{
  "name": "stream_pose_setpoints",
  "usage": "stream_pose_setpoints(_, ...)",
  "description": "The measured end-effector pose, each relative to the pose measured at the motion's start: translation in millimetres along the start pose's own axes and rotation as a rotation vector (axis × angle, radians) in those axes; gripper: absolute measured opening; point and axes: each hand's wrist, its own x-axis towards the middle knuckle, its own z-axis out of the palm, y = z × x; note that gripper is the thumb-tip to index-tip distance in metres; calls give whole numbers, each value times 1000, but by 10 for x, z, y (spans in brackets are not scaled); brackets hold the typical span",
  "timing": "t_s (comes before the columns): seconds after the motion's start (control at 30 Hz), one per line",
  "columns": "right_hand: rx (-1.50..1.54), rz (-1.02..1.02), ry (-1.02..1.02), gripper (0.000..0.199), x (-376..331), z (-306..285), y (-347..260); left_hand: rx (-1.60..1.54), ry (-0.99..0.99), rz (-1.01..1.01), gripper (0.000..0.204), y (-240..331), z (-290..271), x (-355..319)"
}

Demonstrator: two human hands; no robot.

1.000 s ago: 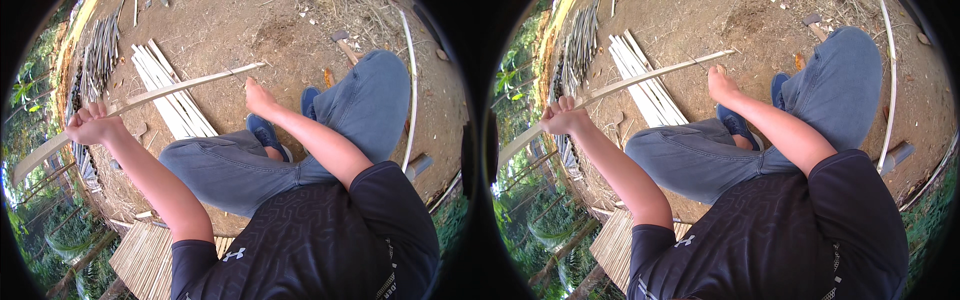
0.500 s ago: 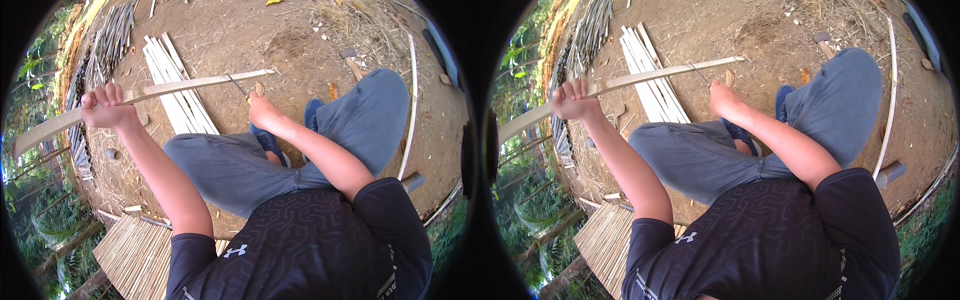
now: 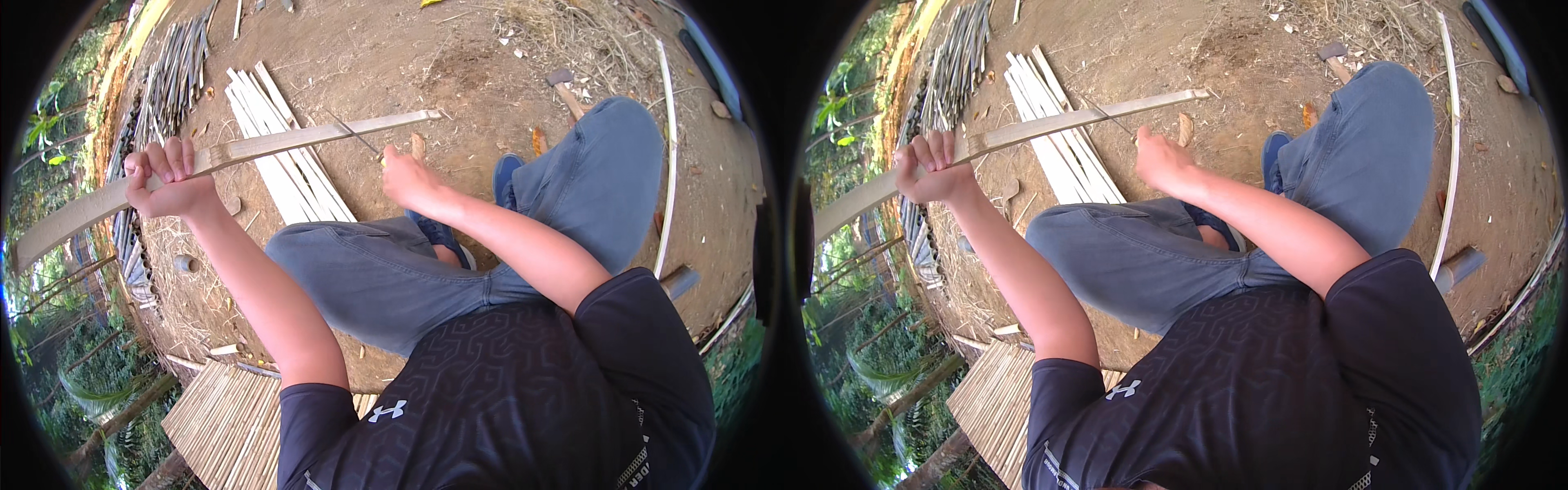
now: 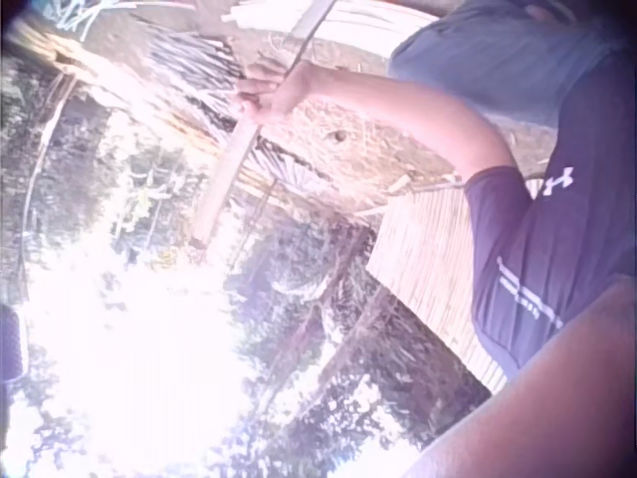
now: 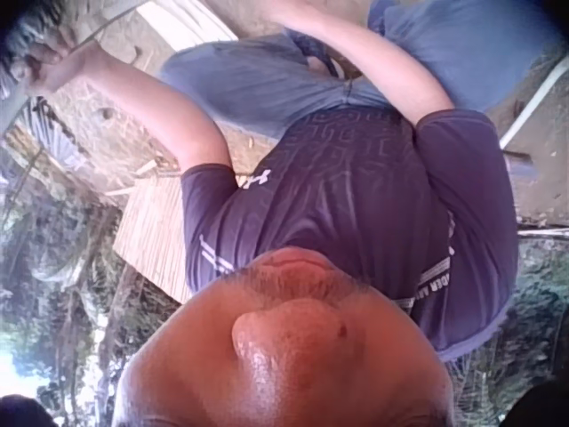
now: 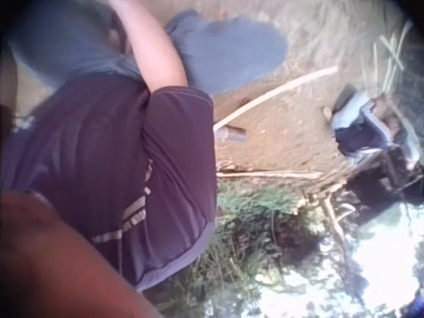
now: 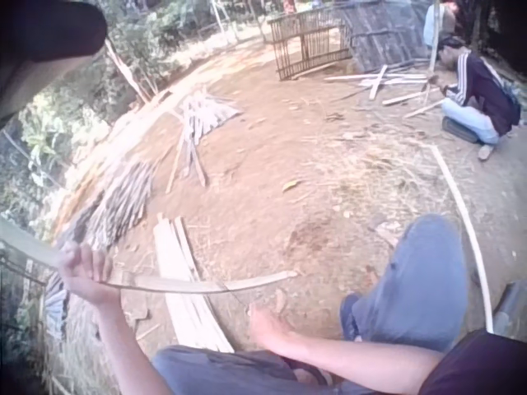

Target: The person shaves a long strip of wood using a small knife, alternating between different tools and checking the surface of the wood.

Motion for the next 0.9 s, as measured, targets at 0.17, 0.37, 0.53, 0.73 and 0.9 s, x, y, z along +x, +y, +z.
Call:
stream_pose_setpoints(0.17, -72, -61, -18, 33, -34, 16, -305, 38, 108, 18, 18, -62, -144, 12)
stream_pose_setpoints(0.37, -116, -115, 7, 30, -87, 23, -633, 72, 178, 43, 16, -25, -176, -75)
stream_pose_setpoints(0.53, -117, -119, -8, 20, -122, -74, -621, 134, 228, 63, 16, -12, -95, -156)
stream_pose_setpoints(0.73, -90, -73, -109, 17, -238, -247, -692, 146, 259, 65, 17, 5, -25, -197)
stream_pose_setpoints(0.9, -122, -72, -155, 30, -262, -284, -799, 182, 280, 72, 18, 36, 21, -168)
